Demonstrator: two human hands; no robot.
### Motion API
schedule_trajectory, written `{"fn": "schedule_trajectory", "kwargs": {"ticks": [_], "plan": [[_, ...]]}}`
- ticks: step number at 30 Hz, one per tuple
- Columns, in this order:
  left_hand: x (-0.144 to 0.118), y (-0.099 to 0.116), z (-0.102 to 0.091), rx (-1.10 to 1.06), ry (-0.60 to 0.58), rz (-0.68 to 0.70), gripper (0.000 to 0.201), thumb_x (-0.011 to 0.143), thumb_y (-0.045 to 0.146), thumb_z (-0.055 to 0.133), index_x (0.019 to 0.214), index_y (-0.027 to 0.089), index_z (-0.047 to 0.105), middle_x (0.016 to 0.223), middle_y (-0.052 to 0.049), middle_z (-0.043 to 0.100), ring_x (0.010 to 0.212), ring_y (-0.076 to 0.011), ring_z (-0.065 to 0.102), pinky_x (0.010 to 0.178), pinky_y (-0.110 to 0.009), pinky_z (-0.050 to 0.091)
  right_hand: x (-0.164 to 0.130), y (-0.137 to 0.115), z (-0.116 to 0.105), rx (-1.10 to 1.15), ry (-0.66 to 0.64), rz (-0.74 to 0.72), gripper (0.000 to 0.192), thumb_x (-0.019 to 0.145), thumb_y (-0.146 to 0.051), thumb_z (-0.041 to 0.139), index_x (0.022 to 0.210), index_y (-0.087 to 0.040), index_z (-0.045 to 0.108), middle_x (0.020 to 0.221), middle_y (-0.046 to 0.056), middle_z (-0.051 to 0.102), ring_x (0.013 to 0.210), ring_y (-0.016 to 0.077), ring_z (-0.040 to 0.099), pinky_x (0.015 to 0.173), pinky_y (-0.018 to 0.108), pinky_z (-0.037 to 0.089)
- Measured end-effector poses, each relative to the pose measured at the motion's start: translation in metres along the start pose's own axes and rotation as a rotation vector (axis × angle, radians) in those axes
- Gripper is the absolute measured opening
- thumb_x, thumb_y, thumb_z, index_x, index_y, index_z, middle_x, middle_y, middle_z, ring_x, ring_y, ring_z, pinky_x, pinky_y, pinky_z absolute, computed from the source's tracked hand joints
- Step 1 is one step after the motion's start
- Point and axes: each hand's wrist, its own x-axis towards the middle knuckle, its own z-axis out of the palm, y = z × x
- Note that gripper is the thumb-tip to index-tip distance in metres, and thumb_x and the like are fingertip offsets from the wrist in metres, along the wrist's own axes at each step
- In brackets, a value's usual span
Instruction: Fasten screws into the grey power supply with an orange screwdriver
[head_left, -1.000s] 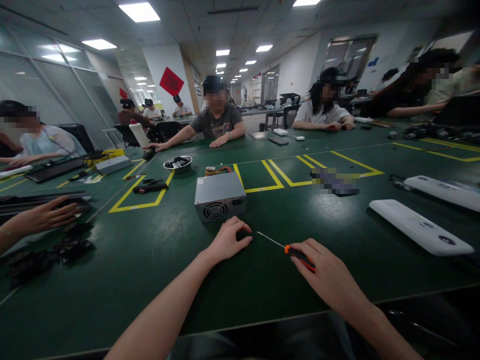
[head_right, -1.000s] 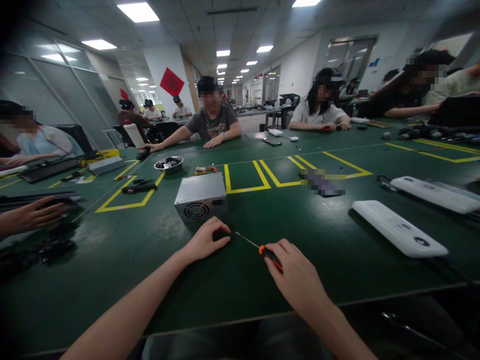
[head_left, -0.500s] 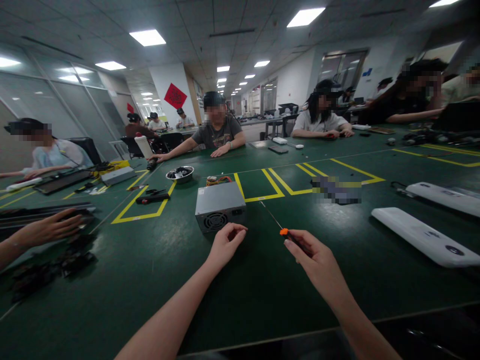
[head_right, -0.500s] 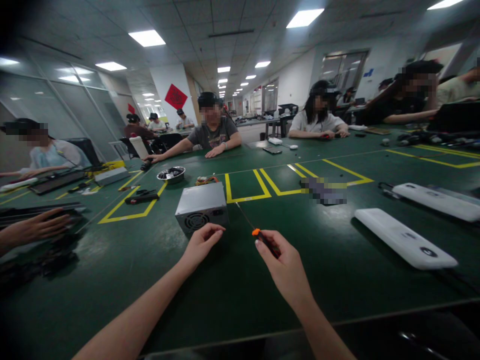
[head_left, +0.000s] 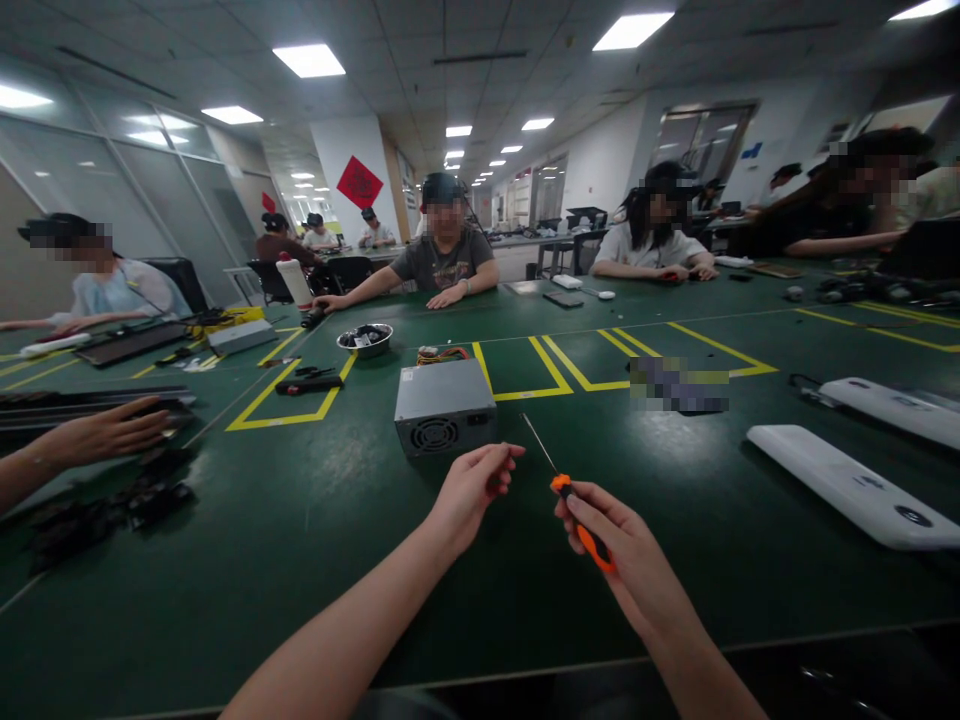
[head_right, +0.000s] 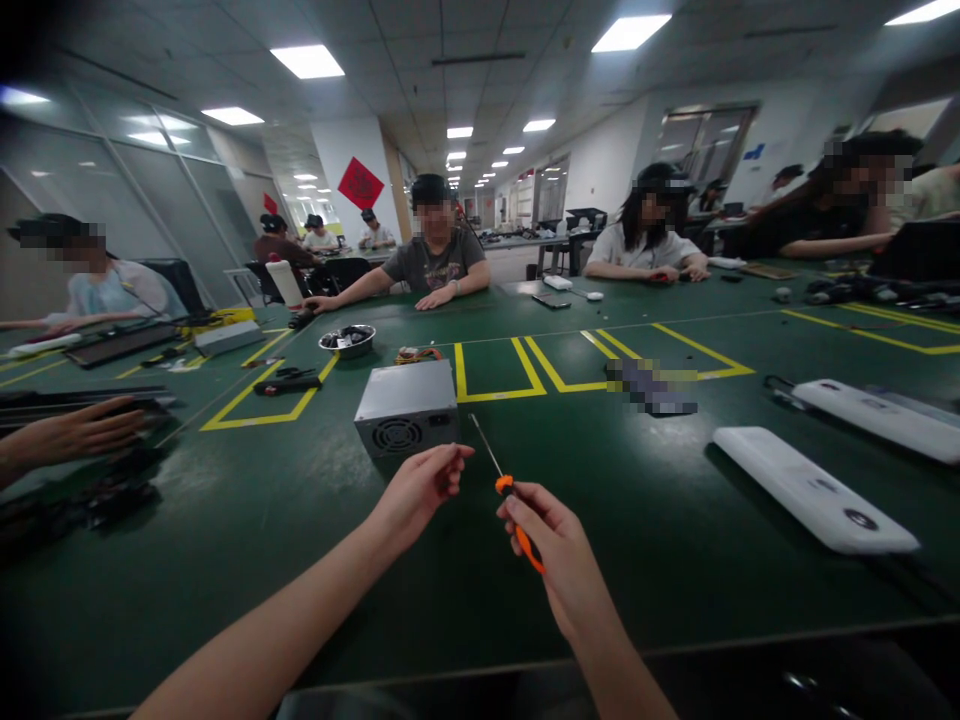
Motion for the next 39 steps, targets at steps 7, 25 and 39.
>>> {"fn": "schedule_trajectory", "kwargs": {"ticks": [7,25,39], "plan": [[0.001,0.003,0.013,-0.143,0.079,-0.109,0.037,0.066,0.047,0.066,0.082,0.013,0.068,0.071,0.000,0.049,0.056,-0.0034,0.041,0.048,-0.017,0.029,-0.004,0.005,-0.009,-0.178,0.011,-0.071,0.033,0.070,-0.043,0.061,0.092,-0.019,0.063,0.076,0.003,0.060,0.061,0.0124,0.051,0.051,0.025,0.041],[0.005,0.006,-0.010,0.131,0.143,-0.037,0.046,0.064,0.058,0.062,0.074,0.013,0.069,0.066,0.000,0.051,0.059,-0.0062,0.044,0.052,-0.019,0.030,-0.006,0.001,-0.017,-0.577,-0.028,-0.218,0.026,0.077,-0.039,0.053,0.095,-0.021,0.060,0.093,0.004,0.065,0.087,0.0195,0.062,0.079,0.033,0.048],[0.003,0.007,-0.011,0.095,0.107,-0.056,0.039,0.063,0.050,0.068,0.073,0.012,0.069,0.063,0.002,0.048,0.057,-0.0047,0.041,0.050,-0.017,0.028,-0.009,-0.001,-0.014,-0.686,-0.023,-0.273,0.025,0.077,-0.038,0.050,0.093,-0.021,0.060,0.091,0.004,0.065,0.085,0.0187,0.061,0.077,0.031,0.047]]}}
